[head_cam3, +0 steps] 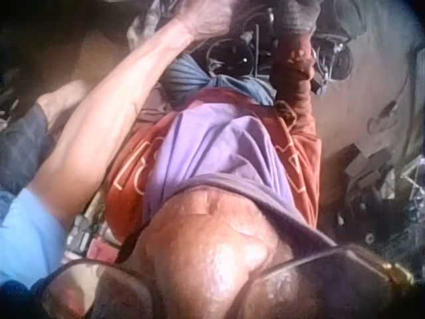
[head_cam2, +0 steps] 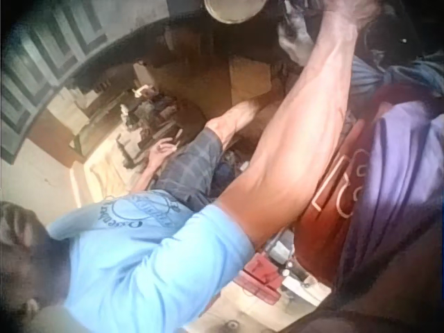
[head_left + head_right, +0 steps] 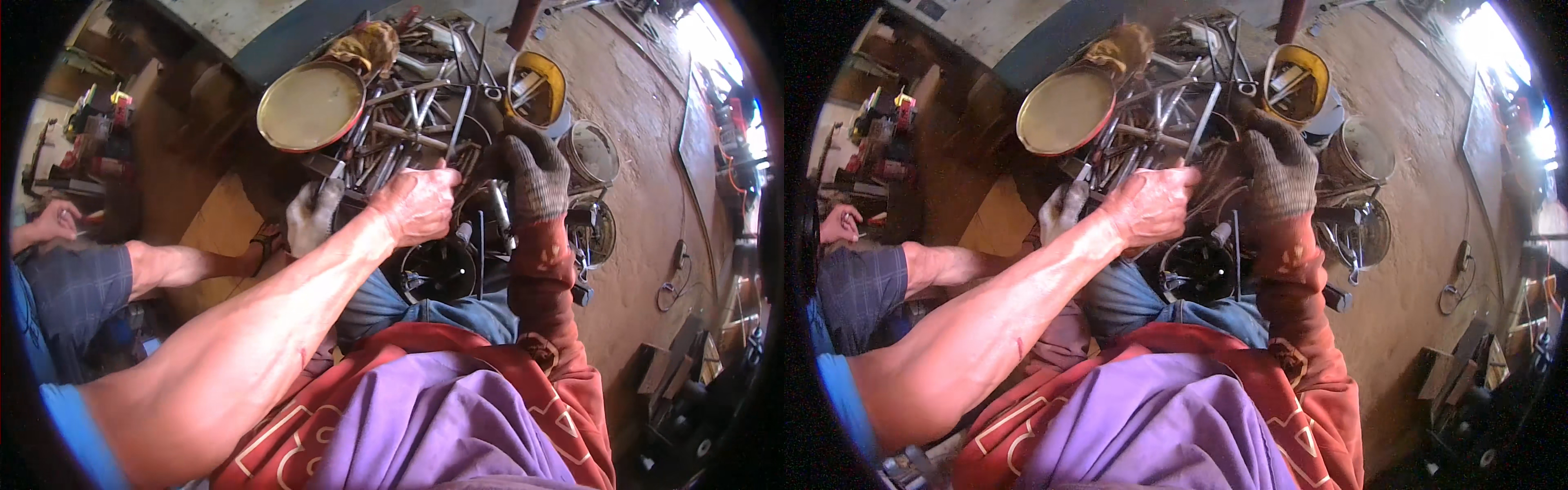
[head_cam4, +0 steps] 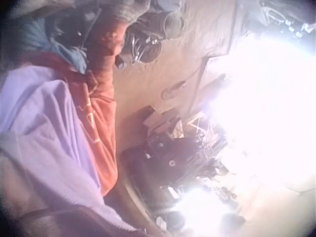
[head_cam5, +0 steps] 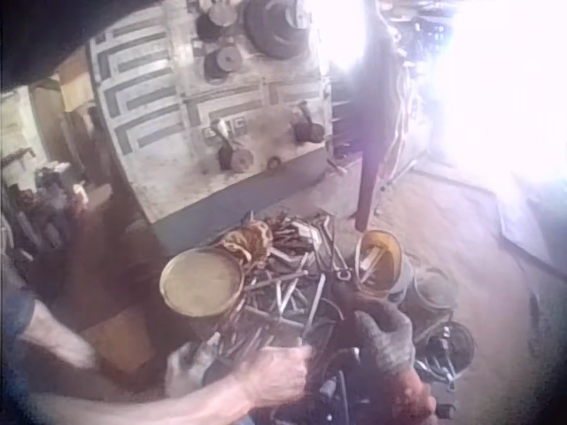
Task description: The person sorts various metal bolts, screws, and hardware components from a larger pile into different containers by hand.
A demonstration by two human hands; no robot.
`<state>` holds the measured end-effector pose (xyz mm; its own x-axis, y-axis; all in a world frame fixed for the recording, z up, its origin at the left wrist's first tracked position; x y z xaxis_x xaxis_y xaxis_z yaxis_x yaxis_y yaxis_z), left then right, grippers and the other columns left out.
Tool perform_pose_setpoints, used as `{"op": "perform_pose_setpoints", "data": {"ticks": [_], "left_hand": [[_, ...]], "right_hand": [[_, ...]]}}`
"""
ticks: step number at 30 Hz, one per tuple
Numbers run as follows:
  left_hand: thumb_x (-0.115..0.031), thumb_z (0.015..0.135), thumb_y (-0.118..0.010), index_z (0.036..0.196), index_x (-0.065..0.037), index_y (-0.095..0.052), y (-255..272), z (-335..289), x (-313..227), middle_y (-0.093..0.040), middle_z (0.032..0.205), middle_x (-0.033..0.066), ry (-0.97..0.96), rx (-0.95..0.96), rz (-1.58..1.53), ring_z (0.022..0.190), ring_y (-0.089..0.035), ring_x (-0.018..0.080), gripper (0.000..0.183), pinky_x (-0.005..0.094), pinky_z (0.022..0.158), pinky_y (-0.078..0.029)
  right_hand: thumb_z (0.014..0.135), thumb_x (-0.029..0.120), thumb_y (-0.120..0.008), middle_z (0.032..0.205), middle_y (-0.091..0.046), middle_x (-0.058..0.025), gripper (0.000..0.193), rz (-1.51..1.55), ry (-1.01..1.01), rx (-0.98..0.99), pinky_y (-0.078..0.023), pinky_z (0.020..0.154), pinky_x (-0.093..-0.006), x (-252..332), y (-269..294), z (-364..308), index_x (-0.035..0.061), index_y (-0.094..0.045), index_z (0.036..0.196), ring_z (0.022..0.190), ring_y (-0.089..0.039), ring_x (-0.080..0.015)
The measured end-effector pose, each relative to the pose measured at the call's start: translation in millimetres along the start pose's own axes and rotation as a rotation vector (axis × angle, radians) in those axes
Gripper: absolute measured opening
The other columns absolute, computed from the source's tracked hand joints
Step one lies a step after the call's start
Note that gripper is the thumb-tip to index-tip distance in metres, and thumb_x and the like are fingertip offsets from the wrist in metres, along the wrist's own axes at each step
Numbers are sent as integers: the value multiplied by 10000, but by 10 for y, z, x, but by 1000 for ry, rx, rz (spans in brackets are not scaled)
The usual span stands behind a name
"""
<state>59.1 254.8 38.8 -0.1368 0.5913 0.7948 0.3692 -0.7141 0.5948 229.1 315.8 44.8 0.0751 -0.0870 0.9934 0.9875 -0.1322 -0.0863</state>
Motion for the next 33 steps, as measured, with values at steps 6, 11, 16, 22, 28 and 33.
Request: {"op": "perform_pose_setpoints", "data": {"ticks": [6,11,16,22,28,33], "left_hand": [[-322,928,-598,809,-195,-539,-154,-2,-338,-553,582,14,-54,-53,1007,554,-570,240,184,408,507,-411],[-275,847,-665,858,-189,-546,161,80,29,-586,582,34,38,-1,-162,533,-606,257,148,431,481,-444],[-243,823,-667,850,-183,-641,451,143,152,-622,616,17,-23,67,-622,637,-638,234,71,411,516,-488],[-204,813,-653,849,-175,-777,909,407,523,-665,661,-8,-9,264,-723,782,-677,200,133,381,561,-541],[-172,856,-633,891,-113,-713,981,776,1129,-658,714,92,108,-181,-726,679,-671,270,105,429,605,-543],[-195,881,-655,940,-66,-700,708,969,1412,-678,769,120,213,-155,-965,692,-684,265,149,417,602,-551]], "right_hand": [[913,279,-759,924,-765,-114,367,-519,45,187,-554,748,-319,47,-438,557,-37,-741,1099,796,-699,-171],[792,389,-776,986,-757,-215,469,-653,88,130,-564,851,-408,52,-423,571,-8,-762,1042,925,-731,-357],[734,344,-820,961,-772,-175,467,-514,57,51,-572,840,-363,-28,-306,574,8,-770,1054,883,-740,-290],[819,258,-752,945,-778,-145,323,0,47,131,-568,764,-350,156,-116,616,22,-776,1038,832,-723,-211],[885,271,-711,1016,-769,-132,294,212,123,342,-551,816,-369,941,-19,518,49,-764,1070,917,-716,-257],[908,294,-695,1061,-762,-122,303,-202,260,251,-538,860,-375,1260,459,676,65,-758,1096,979,-704,-275]]}}
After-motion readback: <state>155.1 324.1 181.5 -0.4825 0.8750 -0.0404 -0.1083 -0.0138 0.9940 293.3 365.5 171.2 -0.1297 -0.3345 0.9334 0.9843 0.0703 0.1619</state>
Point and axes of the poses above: each hand's wrist, its own z-axis towards the middle knuckle, its own y-axis out of the back of the hand, x = y × z, the point moved 6 cm from there along z, towards the middle knuckle
